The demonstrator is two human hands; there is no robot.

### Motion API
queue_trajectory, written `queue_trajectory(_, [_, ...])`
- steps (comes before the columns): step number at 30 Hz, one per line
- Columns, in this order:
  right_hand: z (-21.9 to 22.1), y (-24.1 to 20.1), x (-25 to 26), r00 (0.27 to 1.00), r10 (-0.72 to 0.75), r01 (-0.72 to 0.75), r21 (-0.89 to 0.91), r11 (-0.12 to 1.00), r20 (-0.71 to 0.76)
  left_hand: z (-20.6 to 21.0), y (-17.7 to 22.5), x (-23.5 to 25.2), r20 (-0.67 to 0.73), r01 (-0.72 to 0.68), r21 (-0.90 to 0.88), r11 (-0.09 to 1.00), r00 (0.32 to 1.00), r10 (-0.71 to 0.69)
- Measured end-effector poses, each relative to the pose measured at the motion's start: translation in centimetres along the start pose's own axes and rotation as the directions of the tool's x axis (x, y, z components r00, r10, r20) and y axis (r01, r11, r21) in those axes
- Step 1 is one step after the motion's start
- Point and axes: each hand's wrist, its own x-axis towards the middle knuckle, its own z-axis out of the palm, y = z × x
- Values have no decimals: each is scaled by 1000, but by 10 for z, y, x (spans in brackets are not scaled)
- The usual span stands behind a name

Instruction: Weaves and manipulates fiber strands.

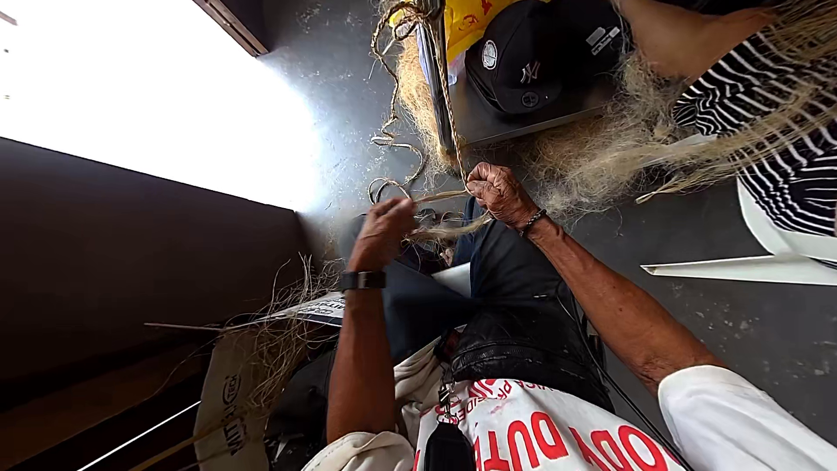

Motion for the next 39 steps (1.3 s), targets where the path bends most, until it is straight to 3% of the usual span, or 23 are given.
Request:
queue_trajectory(2, [-6,4,0,1000,13,-13,-8,1000,-8,-49,-1,-15,-107,-41,-87,995,994,31])
queue_trajectory(4, [-11,7,0,1000,24,-24,-12,1000,-17,-91,-1,-33,-389,-75,-121,990,921,22])
queue_trajectory(6, [-13,7,-1,1000,21,-21,-12,1000,-16,-110,10,-43,-754,80,106,991,656,28])
queue_trajectory(7, [-12,6,-1,1000,17,-17,-4,1000,-15,-111,18,-47,-820,200,238,951,566,86])
queue_trajectory(8, [-11,6,-1,1000,11,-11,11,1000,-11,-106,26,-49,-810,240,360,901,560,174])
queue_trajectory(9, [-9,5,0,1000,6,-6,32,999,-5,-96,34,-50,-744,220,482,848,613,264])
queue_trajectory(11, [-4,3,-1,1000,2,-3,69,998,12,-60,46,-42,-511,64,628,775,786,349])
queue_trajectory(13, [0,-1,-1,999,12,-15,97,995,32,-12,49,-22,-232,-116,601,791,921,312])
queue_trajectory(15, [1,-6,-2,999,25,-30,122,992,45,26,38,4,20,-213,492,844,972,234])
queue_trajectory(17, [1,-9,-3,999,23,-28,122,992,43,53,22,24,149,-229,394,890,972,184])
queue_trajectory(20, [-1,-8,-5,1000,-1,-1,73,997,24,75,7,34,125,-190,281,941,979,160])
queue_trajectory(29, [-1,-12,-11,998,11,-12,16,1000,62,70,-5,38,5,-214,258,942,975,221])
queue_trajectory(32, [0,-8,-12,999,1,1,-30,1000,47,72,-2,32,-12,-210,332,920,974,227])
queue_trajectory(35, [0,-5,-10,999,-9,17,-195,981,45,75,-4,32,-16,-305,468,830,935,353])
queue_trajectory(39, [-9,-15,-11,998,-54,60,-500,864,27,80,-17,37,-63,-327,601,729,890,451])
